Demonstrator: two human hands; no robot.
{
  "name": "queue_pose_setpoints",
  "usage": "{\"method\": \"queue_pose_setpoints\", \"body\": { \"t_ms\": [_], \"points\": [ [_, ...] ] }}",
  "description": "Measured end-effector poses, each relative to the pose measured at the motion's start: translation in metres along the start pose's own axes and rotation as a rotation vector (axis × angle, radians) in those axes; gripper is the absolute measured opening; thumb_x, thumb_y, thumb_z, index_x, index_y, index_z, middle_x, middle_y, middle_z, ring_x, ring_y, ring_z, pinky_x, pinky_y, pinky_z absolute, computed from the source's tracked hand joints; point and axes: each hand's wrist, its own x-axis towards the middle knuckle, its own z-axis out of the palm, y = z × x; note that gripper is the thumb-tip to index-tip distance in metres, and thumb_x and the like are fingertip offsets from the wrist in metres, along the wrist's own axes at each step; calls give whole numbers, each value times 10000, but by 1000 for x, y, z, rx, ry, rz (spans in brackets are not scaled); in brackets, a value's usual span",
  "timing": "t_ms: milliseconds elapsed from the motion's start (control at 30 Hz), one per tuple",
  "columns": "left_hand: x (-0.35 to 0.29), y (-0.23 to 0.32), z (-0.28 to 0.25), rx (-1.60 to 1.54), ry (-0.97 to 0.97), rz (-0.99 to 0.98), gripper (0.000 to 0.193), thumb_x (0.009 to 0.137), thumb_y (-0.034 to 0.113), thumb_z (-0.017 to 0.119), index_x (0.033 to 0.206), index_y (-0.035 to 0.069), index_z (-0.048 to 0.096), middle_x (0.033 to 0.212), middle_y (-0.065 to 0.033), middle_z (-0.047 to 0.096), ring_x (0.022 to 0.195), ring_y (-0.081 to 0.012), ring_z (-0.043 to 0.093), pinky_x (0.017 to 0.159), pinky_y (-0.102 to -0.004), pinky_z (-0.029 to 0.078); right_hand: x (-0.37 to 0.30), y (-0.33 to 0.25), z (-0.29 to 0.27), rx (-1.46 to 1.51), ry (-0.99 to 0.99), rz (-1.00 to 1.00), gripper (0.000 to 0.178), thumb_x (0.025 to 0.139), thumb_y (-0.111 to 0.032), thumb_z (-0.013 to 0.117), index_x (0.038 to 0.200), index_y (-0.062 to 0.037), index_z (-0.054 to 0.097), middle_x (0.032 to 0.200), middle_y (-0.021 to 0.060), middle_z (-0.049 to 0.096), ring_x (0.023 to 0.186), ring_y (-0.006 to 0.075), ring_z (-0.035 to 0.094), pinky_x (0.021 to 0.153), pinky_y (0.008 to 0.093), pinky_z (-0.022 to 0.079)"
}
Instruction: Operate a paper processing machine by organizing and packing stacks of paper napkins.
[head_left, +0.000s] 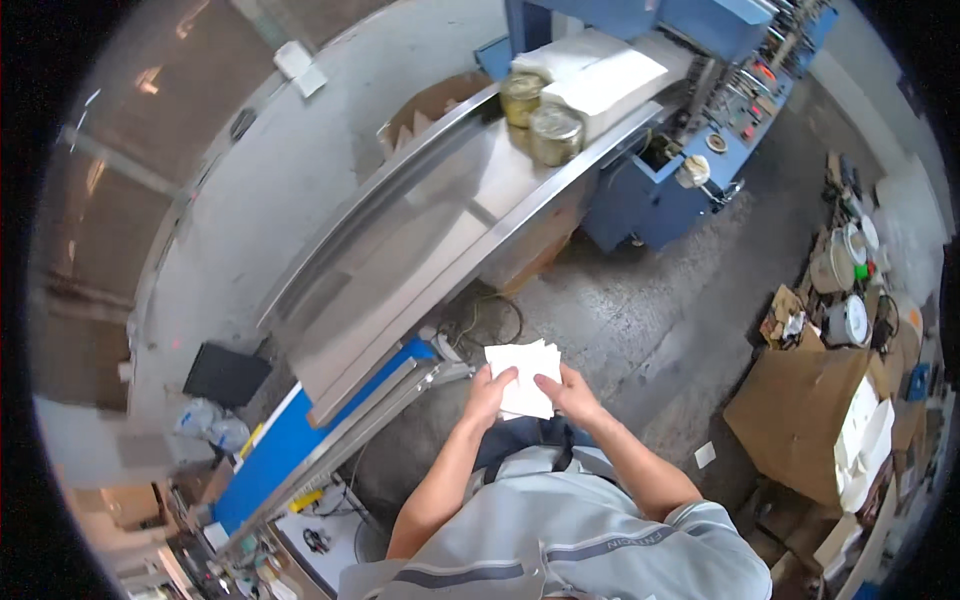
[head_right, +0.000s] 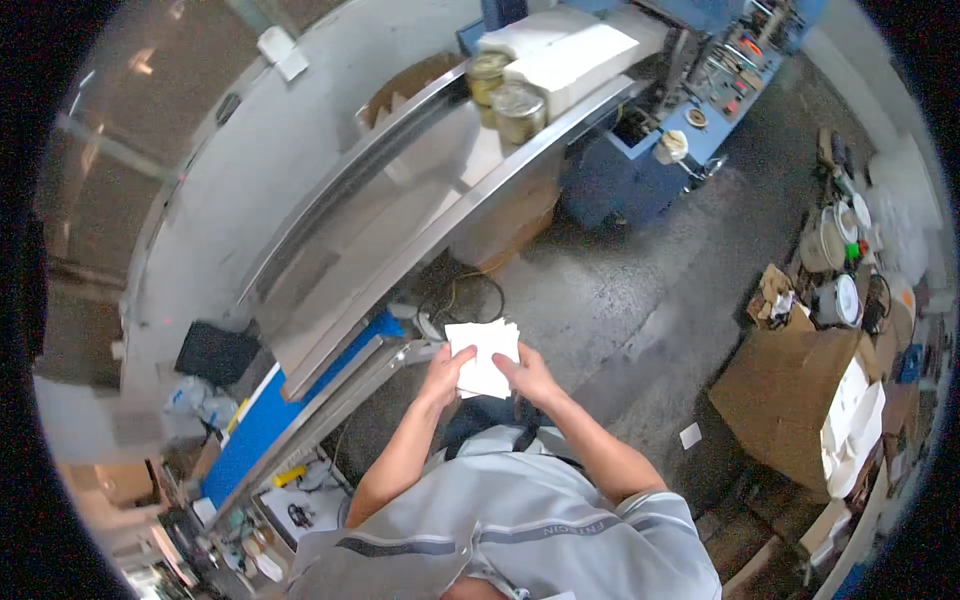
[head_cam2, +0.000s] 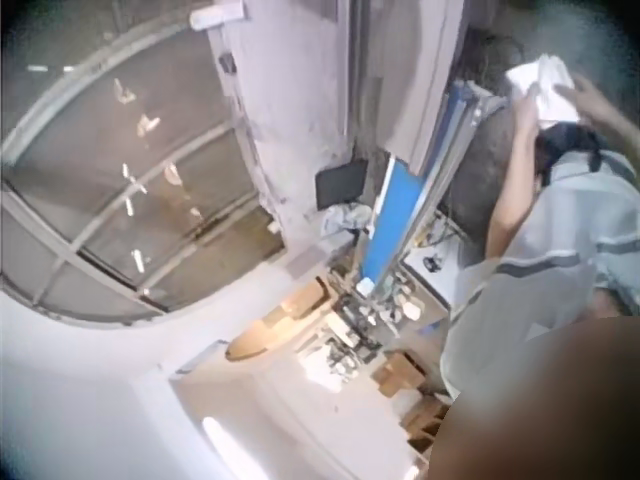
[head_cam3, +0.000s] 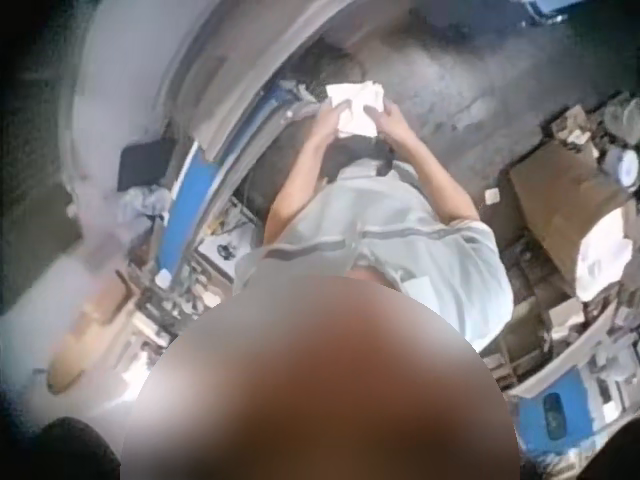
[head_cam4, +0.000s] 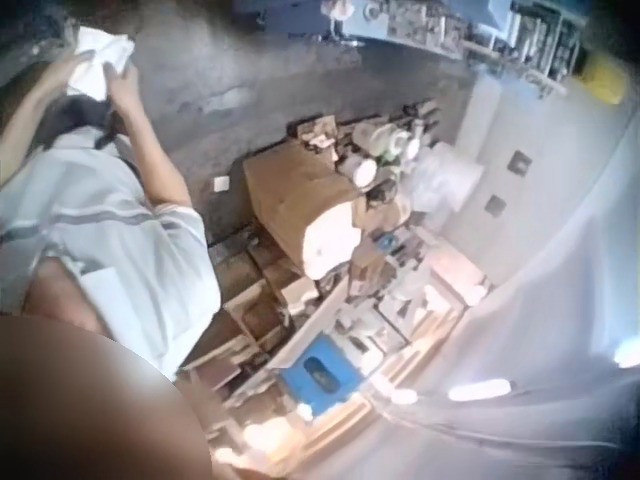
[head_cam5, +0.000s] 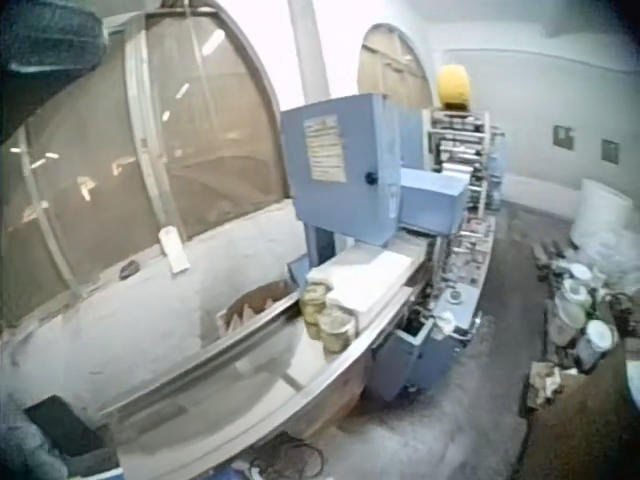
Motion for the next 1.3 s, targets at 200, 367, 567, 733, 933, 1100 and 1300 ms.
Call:
{"method": "queue_pose_setpoints", "body": {
  "t_ms": [200, 367, 567, 733, 933, 1100, 1300],
  "points": [
    [9, 147, 24, 283, -204, 294, 335, 860, 171, 737, 1117, 6, 599, 1012, -57, 657, 922, -132, 617, 811, -311, 509, -2, -51, -51, 309, 68, 4, 455, 1013, -458, 487, 1156, -41, 602, 899, 65, 677, 738, 148, 658, 656, 257, 523],
    [64, 354, 0, -186, -133, 708, 333, 945, 160, 606, 1226, -12, 557, 1097, -111, 664, 978, -190, 664, 859, -330, 540, 3, -73, -96, 75, 358, 10, 386, 992, -357, 579, 1178, -19, 591, 959, 95, 688, 777, 171, 679, 679, 299, 552],
    [293, 455, -142, 346, 297, 646, 613, 877, 334, 697, 1255, -112, 513, 1173, -215, 640, 1101, -309, 625, 925, -393, 491, 36, -128, -72, -84, 372, -83, 362, 976, -306, 623, 1168, 0, 593, 955, 84, 683, 811, 149, 665, 722, 295, 557],
    [336, 418, -95, 588, 551, 839, 662, 872, 292, 711, 1352, -85, 454, 1232, -236, 589, 1141, -282, 586, 971, -372, 464, 58, -160, -82, -213, 312, -150, 356, 974, -247, 625, 1218, 11, 599, 977, 58, 679, 846, 133, 645, 767, 280, 527],
    [292, 366, 56, 431, 28, 563, 566, 917, 286, 696, 1302, -70, 485, 904, -79, 671, 751, -118, 615, 645, -269, 521, 109, -229, -109, -320, 262, -294, 348, 957, -219, 641, 1204, 22, 604, 1006, 109, 705, 858, 146, 663, 778, 295, 539],
    [311, 339, 129, 265, -40, 341, 672, 933, 377, 671, 1392, -42, 414, 1014, -94, 625, 846, -137, 635, 706, -274, 539, 152, -329, -97, -695, 117, -736, 328, 929, -189, 661, 1192, 0, 610, 1017, 168, 696, 896, 247, 699, 772, 340, 556],
    [334, 347, 171, 168, 158, 238, 319, 981, 351, 587, 1093, 53, 589, 896, -47, 635, 726, -100, 610, 579, -229, 475, 201, -385, -116, -746, -182, -886, 325, 906, -206, 655, 1174, -27, 615, 1001, 170, 666, 916, 352, 652, 795, 412, 524]
  ]
}}
